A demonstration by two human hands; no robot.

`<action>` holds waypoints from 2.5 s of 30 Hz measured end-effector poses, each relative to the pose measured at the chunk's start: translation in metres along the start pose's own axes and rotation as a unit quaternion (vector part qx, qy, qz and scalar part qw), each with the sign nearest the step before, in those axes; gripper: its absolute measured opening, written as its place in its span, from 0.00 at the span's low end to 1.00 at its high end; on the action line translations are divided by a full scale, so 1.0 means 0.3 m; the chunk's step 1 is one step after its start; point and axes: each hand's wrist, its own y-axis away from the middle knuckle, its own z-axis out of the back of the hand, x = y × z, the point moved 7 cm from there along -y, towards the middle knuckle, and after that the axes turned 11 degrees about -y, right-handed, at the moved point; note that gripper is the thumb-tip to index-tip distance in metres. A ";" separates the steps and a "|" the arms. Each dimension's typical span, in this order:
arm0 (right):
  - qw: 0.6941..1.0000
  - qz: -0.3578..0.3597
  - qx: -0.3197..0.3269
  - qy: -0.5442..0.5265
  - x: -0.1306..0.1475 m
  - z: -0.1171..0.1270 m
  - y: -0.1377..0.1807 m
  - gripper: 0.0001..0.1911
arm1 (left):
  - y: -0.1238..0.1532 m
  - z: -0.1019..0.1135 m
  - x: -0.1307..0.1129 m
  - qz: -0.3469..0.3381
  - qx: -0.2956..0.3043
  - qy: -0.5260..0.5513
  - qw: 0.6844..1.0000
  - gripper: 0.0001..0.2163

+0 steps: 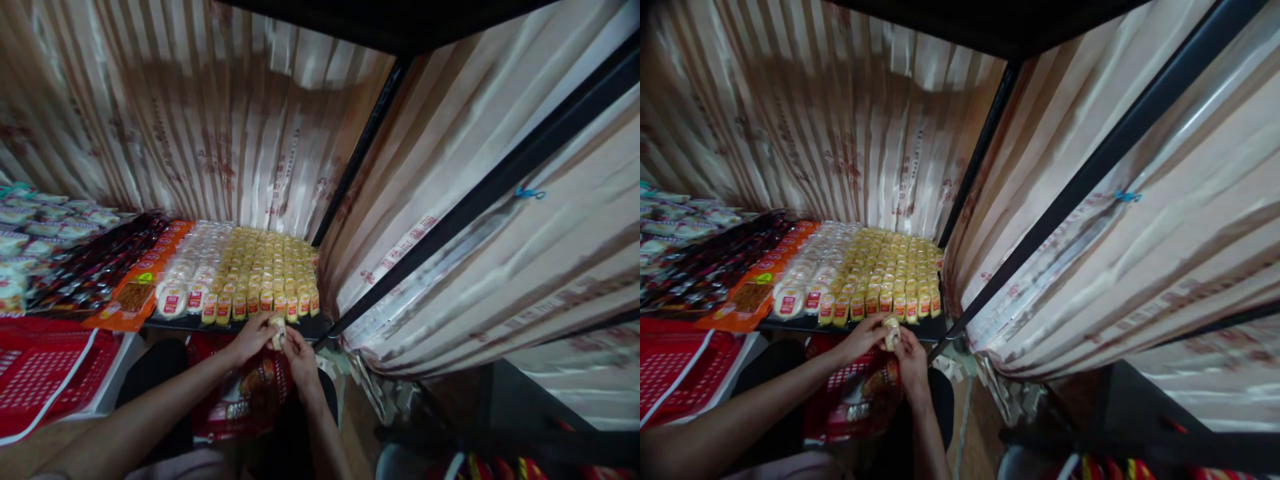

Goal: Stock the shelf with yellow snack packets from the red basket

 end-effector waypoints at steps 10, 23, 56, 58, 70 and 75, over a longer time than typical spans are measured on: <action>0.992 0.021 -0.112 -0.058 0.028 0.054 -0.057 0.24 | -0.097 -0.014 -0.114 -0.013 0.030 0.001 0.999 0.20; 0.936 -0.064 -0.153 -0.311 0.080 0.058 -0.036 0.19 | -0.054 -0.013 -0.199 -0.086 0.065 0.030 0.994 0.08; 0.890 0.231 -0.220 0.325 0.203 0.148 -0.327 0.28 | -0.498 0.026 -0.448 -0.139 -0.123 -0.281 0.942 0.17; 0.883 0.226 -0.209 0.355 0.189 0.142 -0.358 0.28 | -0.565 -0.019 -0.488 -0.182 -0.114 -0.330 0.919 0.17; 0.863 0.249 -0.200 0.391 0.175 0.124 -0.356 0.23 | -0.806 -0.227 -0.463 -0.243 -0.042 -0.495 0.833 0.23; 0.866 0.255 -0.199 0.381 0.195 0.134 -0.362 0.22 | -0.844 -0.243 -0.415 -0.262 -0.019 -0.525 0.809 0.21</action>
